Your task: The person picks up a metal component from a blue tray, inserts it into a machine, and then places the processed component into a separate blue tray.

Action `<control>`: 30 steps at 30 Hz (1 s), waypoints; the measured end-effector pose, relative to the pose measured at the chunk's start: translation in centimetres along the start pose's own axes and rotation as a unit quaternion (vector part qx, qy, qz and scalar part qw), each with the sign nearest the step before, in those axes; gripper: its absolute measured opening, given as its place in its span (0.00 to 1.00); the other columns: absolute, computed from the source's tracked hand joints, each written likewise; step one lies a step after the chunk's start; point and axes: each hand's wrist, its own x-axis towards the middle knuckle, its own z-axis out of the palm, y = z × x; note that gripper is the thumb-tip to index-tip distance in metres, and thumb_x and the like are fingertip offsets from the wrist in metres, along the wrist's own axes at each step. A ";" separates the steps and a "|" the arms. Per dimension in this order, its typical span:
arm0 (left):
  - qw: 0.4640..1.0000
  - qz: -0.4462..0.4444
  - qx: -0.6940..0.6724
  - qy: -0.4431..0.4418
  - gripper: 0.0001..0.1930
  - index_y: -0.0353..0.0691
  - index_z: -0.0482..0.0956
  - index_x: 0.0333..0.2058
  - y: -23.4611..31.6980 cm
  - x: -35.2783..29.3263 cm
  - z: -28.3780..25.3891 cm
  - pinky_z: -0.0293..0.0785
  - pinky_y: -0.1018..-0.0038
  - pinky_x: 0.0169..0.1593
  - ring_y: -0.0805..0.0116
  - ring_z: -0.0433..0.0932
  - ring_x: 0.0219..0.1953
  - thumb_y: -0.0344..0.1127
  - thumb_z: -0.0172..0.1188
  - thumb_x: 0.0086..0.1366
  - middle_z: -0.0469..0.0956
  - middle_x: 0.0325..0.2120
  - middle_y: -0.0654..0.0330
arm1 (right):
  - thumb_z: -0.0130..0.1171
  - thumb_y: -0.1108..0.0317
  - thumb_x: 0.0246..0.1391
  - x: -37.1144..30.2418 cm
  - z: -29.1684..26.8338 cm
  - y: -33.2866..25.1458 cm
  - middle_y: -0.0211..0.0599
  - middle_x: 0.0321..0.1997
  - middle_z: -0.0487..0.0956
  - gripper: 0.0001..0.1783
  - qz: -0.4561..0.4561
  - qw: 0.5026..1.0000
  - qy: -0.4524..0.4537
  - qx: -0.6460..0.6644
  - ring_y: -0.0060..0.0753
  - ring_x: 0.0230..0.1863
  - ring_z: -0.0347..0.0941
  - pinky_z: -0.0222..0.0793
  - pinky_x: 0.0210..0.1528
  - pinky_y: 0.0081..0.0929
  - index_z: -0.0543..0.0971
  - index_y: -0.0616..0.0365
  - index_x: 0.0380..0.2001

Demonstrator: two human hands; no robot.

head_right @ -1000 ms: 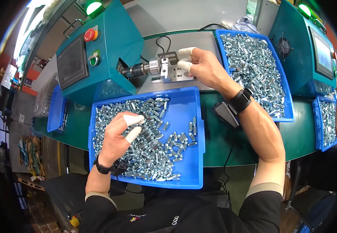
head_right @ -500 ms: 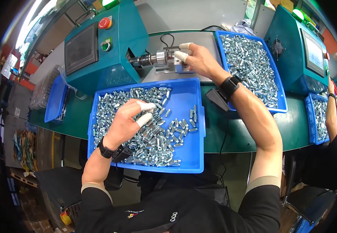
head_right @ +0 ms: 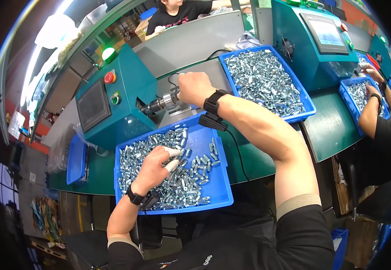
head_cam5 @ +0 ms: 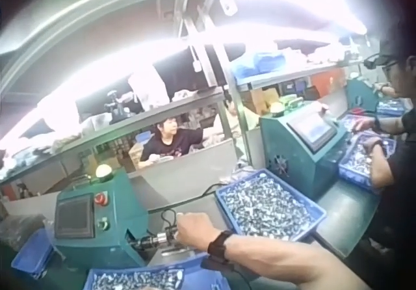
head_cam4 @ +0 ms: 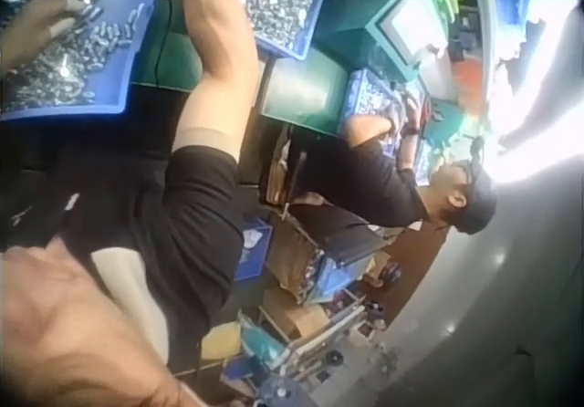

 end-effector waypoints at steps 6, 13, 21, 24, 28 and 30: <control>0.994 0.079 0.071 -0.028 0.16 0.40 0.87 0.48 0.6 1.9 0.2 0.80 0.60 0.55 0.51 0.81 0.51 0.28 0.72 0.60 0.85 0.44 0.54 | 0.66 0.60 0.53 -1.0 -1.8 0.9 0.57 0.36 0.87 0.24 0.021 1.000 0.020 0.009 0.62 0.42 0.85 0.82 0.48 0.53 0.82 0.64 0.50; 0.974 0.152 0.121 -0.111 0.16 0.41 0.86 0.46 -2.3 3.5 1.1 0.78 0.58 0.49 0.52 0.79 0.45 0.28 0.71 0.58 0.81 0.36 0.58 | 0.68 0.51 0.60 -7.3 -7.2 10.4 0.54 0.50 0.87 0.33 0.159 0.984 -0.006 -0.085 0.56 0.54 0.84 0.79 0.57 0.48 0.79 0.57 0.63; 0.972 0.146 0.126 -0.134 0.09 0.41 0.84 0.39 -1.5 5.4 2.5 0.78 0.57 0.45 0.52 0.79 0.41 0.29 0.72 0.59 0.79 0.32 0.58 | 0.70 0.50 0.62 -11.2 -7.3 14.6 0.53 0.52 0.86 0.32 0.100 0.986 0.127 -0.028 0.55 0.53 0.83 0.79 0.57 0.44 0.80 0.58 0.62; 0.980 0.117 0.113 -0.110 0.08 0.41 0.84 0.38 -1.0 5.9 2.7 0.78 0.58 0.45 0.51 0.80 0.41 0.29 0.72 0.60 0.80 0.32 0.57 | 0.70 0.54 0.63 -9.8 -5.1 10.3 0.52 0.53 0.86 0.29 0.076 0.985 0.115 0.104 0.51 0.54 0.84 0.79 0.57 0.43 0.80 0.59 0.62; 0.996 0.072 0.055 -0.028 0.08 0.40 0.85 0.39 0.1 8.1 1.3 0.80 0.61 0.45 0.53 0.83 0.40 0.29 0.72 0.62 0.83 0.34 0.56 | 0.69 0.56 0.64 -7.7 -3.0 6.9 0.51 0.52 0.86 0.27 0.050 0.971 0.125 0.198 0.47 0.52 0.85 0.79 0.55 0.41 0.81 0.60 0.61; 0.996 0.070 0.016 0.055 0.08 0.39 0.85 0.40 0.5 11.0 -0.2 0.80 0.62 0.45 0.54 0.85 0.40 0.28 0.72 0.63 0.85 0.36 0.55 | 0.69 0.57 0.64 -7.3 -1.9 7.0 0.51 0.52 0.87 0.26 0.037 0.964 0.139 0.222 0.46 0.51 0.85 0.80 0.54 0.40 0.82 0.60 0.60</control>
